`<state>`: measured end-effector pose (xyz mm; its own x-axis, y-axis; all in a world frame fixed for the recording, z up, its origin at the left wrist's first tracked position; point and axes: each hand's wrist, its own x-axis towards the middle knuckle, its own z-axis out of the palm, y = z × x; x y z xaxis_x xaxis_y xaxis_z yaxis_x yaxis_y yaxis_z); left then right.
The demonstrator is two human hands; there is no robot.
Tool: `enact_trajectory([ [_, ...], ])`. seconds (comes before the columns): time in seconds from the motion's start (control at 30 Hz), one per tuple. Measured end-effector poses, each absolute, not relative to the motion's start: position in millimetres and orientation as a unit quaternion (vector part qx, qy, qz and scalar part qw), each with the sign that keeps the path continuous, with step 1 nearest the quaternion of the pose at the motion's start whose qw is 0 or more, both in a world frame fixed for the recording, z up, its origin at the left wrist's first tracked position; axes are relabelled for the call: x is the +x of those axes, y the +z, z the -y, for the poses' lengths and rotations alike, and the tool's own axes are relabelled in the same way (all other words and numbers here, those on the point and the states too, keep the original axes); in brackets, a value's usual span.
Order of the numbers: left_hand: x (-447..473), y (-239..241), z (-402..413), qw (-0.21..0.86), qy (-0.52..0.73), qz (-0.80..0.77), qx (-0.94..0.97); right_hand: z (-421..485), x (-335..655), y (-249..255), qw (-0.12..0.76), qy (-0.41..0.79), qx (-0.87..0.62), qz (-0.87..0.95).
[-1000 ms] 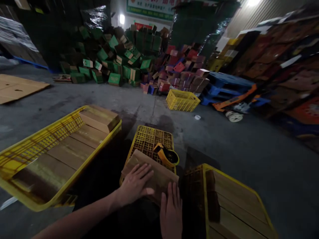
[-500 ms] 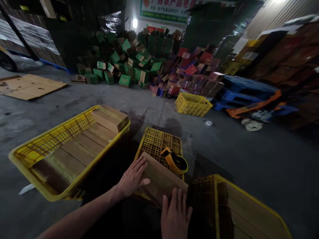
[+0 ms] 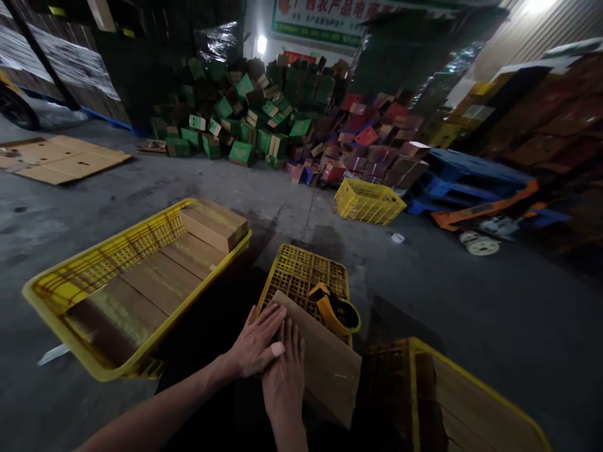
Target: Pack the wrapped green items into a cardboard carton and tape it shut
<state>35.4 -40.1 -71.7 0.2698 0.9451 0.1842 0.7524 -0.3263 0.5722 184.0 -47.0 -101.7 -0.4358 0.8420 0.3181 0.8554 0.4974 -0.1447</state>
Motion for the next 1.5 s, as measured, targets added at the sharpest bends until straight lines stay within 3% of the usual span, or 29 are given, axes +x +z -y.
enact_trajectory([
  [0.23,35,-74,35,0.2,0.276,-0.567,0.75,19,168,-90,0.153,-0.002,-0.462,0.874],
  [0.43,39,-79,36,0.158,0.251,-0.579,0.76,19,203,-90,0.14,-0.019,-0.513,0.847],
  [0.7,48,-84,42,0.022,0.212,-0.583,0.784,44,304,-127,0.252,-0.099,-0.581,0.768],
  [1.0,59,-83,44,-0.051,0.218,-0.587,0.778,60,330,-154,0.339,-0.042,-0.628,0.699],
  [1.5,130,-76,53,0.022,0.232,-0.451,0.862,78,325,-139,0.366,0.047,-0.678,0.636],
])
